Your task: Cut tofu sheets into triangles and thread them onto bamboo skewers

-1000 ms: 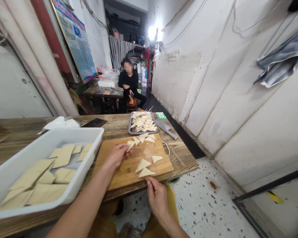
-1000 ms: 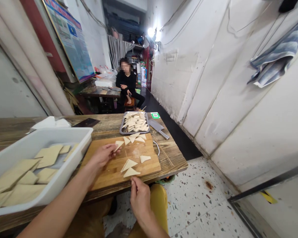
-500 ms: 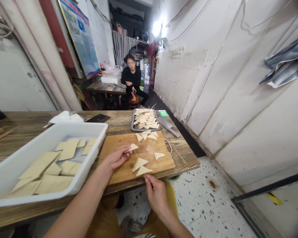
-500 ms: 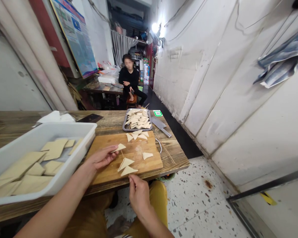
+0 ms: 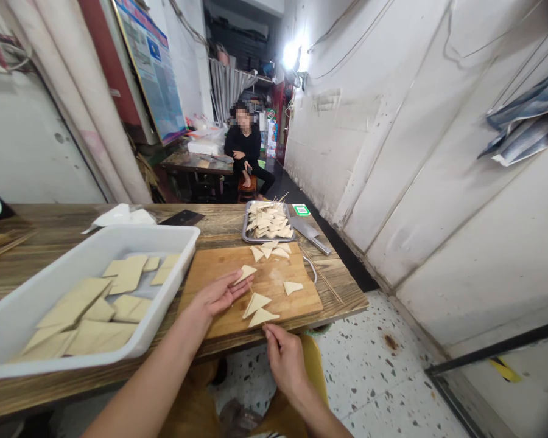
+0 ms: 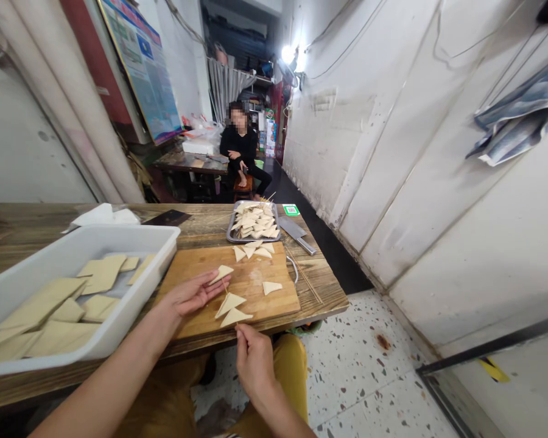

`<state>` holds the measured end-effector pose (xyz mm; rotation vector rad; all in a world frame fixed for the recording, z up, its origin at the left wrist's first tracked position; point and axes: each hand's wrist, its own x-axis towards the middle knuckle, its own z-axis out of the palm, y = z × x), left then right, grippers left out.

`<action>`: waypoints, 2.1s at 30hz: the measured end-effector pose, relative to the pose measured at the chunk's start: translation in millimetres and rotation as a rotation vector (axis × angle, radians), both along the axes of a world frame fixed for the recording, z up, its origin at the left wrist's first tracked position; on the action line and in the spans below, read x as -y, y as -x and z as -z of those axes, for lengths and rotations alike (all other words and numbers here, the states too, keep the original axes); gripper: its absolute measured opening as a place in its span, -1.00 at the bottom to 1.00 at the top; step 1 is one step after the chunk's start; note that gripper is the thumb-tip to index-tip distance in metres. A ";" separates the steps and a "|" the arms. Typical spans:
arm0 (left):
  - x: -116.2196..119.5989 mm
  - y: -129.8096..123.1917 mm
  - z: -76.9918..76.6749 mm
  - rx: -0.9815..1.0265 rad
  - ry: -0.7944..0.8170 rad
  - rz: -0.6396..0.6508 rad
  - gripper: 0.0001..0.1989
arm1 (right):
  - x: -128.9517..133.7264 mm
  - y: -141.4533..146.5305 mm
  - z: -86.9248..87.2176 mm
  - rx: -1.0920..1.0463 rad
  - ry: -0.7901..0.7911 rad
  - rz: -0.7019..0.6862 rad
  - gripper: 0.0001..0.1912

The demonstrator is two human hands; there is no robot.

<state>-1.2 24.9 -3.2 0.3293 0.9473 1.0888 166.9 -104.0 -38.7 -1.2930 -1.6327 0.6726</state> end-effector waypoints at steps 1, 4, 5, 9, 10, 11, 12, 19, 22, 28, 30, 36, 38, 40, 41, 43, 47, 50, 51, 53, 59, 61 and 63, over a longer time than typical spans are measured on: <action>0.3 -0.5 -0.4 0.002 0.006 0.001 -0.88 | 0.3 0.0 -0.2 0.000 0.004 -0.002 -0.71; 1.7 -1.1 -2.5 0.001 0.023 -0.002 -0.89 | 0.9 0.0 0.8 -0.008 0.003 0.000 -0.71; 2.3 -1.2 -3.3 -0.002 0.026 -0.001 -0.89 | 1.0 -0.1 1.6 -0.011 0.002 -0.001 -0.71; 3.7 -1.4 -4.4 -0.009 0.020 0.005 -0.88 | 0.1 -0.8 4.3 -0.020 0.003 -0.001 -0.71; 3.8 -1.5 -3.9 -0.011 0.013 0.005 -0.88 | -0.2 -1.1 4.6 -0.021 0.003 -0.002 -0.71; 3.9 -1.7 -3.3 -0.013 0.004 0.005 -0.87 | -0.4 -1.3 4.7 -0.022 0.002 -0.003 -0.71; 4.0 -1.8 -2.5 -0.014 -0.003 0.006 -0.87 | -0.6 -1.4 4.7 -0.024 0.000 -0.003 -0.71; 4.8 -1.2 -0.5 -0.008 -0.003 -0.011 -0.88 | 0.1 -0.5 5.9 -0.025 -0.012 0.002 -0.72; 5.0 -1.2 -0.7 -0.004 -0.002 -0.018 -0.88 | 0.3 0.2 6.5 -0.033 -0.011 0.000 -0.72; 8.0 -3.1 1.1 -0.004 -0.003 -0.018 -0.88 | 0.3 0.5 4.3 -0.028 0.004 -0.009 -0.71; 9.9 -4.4 1.5 -0.005 -0.012 -0.020 -0.88 | 0.1 0.7 3.0 -0.015 0.015 -0.012 -0.70; 17.3 -10.9 1.5 -0.015 -0.026 -0.053 -0.88 | -1.2 3.3 3.7 -0.020 -0.007 0.003 -0.71; 19.9 -13.1 1.5 -0.021 -0.027 -0.055 -0.87 | -1.9 4.5 4.8 -0.020 -0.011 0.007 -0.72; 22.2 -14.8 1.5 -0.028 -0.031 -0.062 -0.86 | -2.6 5.6 5.1 -0.017 -0.013 0.010 -0.71; 22.9 -15.3 1.3 -0.031 -0.034 -0.067 -0.86 | -2.8 6.1 4.7 -0.013 -0.015 0.012 -0.71; 23.5 -15.6 0.6 -0.037 -0.038 -0.065 -0.86 | -3.0 6.9 2.9 -0.004 -0.025 0.011 -0.70; 21.6 -14.7 -0.8 -0.066 -0.031 -0.021 -0.90 | -1.0 7.4 -2.9 0.009 -0.046 -0.001 -0.69; 19.7 -14.4 0.0 -0.128 -0.061 -0.024 -0.89 | 0.9 6.8 -5.5 0.004 -0.046 -0.009 -0.68; 19.2 -14.4 0.5 -0.141 -0.066 -0.028 -0.89 | 1.4 6.4 -5.6 0.005 -0.046 -0.008 -0.68; 18.7 -14.3 1.0 -0.151 -0.056 -0.036 -0.90 | 1.9 5.7 -5.1 0.013 -0.046 -0.006 -0.68; 20.4 -13.5 -3.7 -0.153 -0.029 -0.046 -0.92 | 3.5 5.9 -2.2 0.042 -0.037 -0.016 -0.68; 21.2 -13.9 -5.5 -0.129 -0.018 -0.042 -0.91 | 3.5 6.7 -2.7 0.046 -0.044 -0.013 -0.68; 21.6 -14.8 -6.4 -0.113 -0.013 -0.042 -0.92 | 3.0 7.6 -4.2 0.040 -0.057 -0.008 -0.68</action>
